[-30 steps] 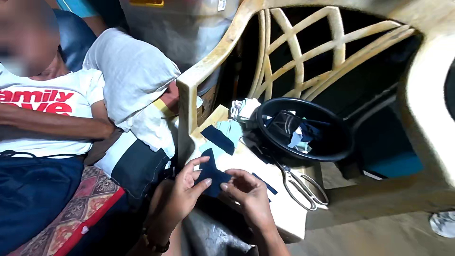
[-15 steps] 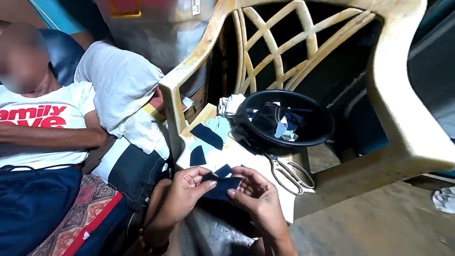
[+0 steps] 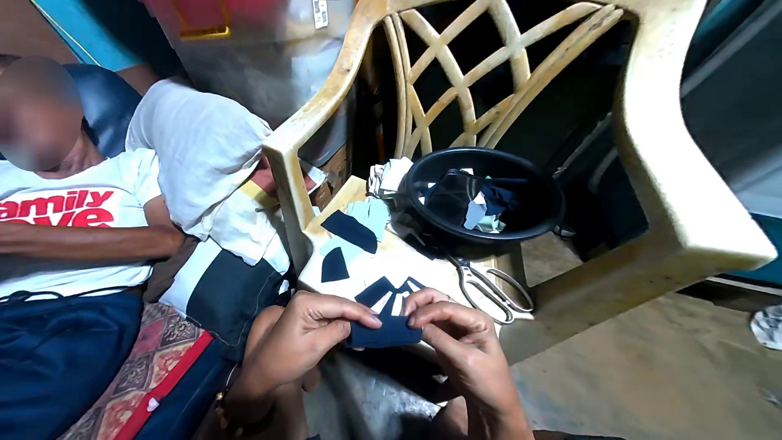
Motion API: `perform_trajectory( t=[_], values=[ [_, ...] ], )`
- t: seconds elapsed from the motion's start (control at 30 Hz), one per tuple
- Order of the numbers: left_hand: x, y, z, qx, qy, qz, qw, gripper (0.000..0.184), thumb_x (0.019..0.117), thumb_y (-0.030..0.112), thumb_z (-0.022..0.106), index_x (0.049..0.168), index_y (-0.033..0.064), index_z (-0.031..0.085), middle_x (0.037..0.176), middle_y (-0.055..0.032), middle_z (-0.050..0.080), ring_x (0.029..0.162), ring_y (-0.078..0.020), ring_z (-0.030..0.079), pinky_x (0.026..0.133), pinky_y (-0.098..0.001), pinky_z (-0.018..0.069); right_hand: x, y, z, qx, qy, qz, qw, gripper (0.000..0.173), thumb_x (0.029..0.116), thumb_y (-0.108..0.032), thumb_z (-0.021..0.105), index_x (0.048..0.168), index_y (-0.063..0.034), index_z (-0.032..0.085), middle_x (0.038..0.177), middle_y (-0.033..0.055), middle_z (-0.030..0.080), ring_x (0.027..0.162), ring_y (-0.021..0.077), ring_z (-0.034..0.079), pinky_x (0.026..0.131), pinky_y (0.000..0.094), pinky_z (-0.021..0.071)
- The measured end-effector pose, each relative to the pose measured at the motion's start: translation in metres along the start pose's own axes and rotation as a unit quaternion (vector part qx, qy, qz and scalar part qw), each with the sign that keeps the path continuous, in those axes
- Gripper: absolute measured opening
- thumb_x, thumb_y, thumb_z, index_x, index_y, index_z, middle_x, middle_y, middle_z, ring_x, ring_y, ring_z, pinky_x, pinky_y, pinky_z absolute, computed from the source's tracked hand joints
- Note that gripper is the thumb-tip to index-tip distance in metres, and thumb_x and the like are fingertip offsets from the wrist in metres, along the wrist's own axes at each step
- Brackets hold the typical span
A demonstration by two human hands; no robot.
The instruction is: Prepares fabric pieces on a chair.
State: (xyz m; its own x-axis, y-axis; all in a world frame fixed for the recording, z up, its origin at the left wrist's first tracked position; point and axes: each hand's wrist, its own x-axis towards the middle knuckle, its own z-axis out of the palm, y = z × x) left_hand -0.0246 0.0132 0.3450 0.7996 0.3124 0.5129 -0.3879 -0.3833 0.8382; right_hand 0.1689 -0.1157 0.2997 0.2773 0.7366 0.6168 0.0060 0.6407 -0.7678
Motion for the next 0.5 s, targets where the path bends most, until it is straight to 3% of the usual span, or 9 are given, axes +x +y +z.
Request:
perform_trajectory(
  t=[0.23, 0.33, 0.4, 0.5],
  values=[
    [0.000, 0.006, 0.000, 0.016, -0.008, -0.012, 1.000, 0.026, 0.0920, -0.010, 0.050, 0.096, -0.0013, 0.074, 0.107, -0.0029, 0.076, 0.105, -0.0036, 0.069, 0.091, -0.0208, 0.0570, -0.001, -0.006, -0.001, -0.017, -0.016, -0.006, 1.000, 0.016, 0.0954, -0.007, 0.063, 0.096, -0.0130, 0.078, 0.107, -0.0036, 0.072, 0.100, 0.0005, 0.065, 0.083, 0.0151, 0.0547],
    [0.001, 0.006, -0.002, 0.050, -0.021, -0.005, 0.999, 0.028, 0.0940, -0.001, 0.046, 0.094, -0.0030, 0.074, 0.106, -0.0063, 0.076, 0.106, -0.0040, 0.069, 0.092, -0.0202, 0.0550, -0.002, -0.007, -0.001, -0.031, -0.017, -0.010, 0.999, 0.016, 0.0951, -0.007, 0.062, 0.095, -0.0116, 0.077, 0.106, -0.0030, 0.072, 0.099, 0.0004, 0.065, 0.081, 0.0143, 0.0545],
    [0.002, 0.007, 0.001, 0.065, -0.015, -0.004, 0.998, 0.019, 0.0959, 0.007, 0.056, 0.092, -0.0023, 0.073, 0.104, -0.0051, 0.075, 0.097, 0.0006, 0.068, 0.082, -0.0152, 0.0554, -0.002, -0.007, -0.003, -0.044, -0.020, -0.014, 0.999, 0.016, 0.0953, -0.007, 0.061, 0.094, -0.0110, 0.077, 0.106, -0.0030, 0.071, 0.098, -0.0002, 0.065, 0.080, 0.0137, 0.0542],
    [0.006, 0.010, 0.009, 0.093, 0.006, -0.032, 0.995, 0.004, 0.0852, 0.002, 0.074, 0.085, -0.0018, 0.073, 0.098, -0.0044, 0.075, 0.078, 0.0068, 0.062, 0.065, -0.0082, 0.0501, -0.002, -0.008, -0.006, -0.079, -0.038, -0.005, 0.996, 0.020, 0.0972, -0.008, 0.055, 0.090, -0.0096, 0.074, 0.106, -0.0023, 0.071, 0.102, 0.0014, 0.064, 0.086, 0.0157, 0.0534]
  ],
)
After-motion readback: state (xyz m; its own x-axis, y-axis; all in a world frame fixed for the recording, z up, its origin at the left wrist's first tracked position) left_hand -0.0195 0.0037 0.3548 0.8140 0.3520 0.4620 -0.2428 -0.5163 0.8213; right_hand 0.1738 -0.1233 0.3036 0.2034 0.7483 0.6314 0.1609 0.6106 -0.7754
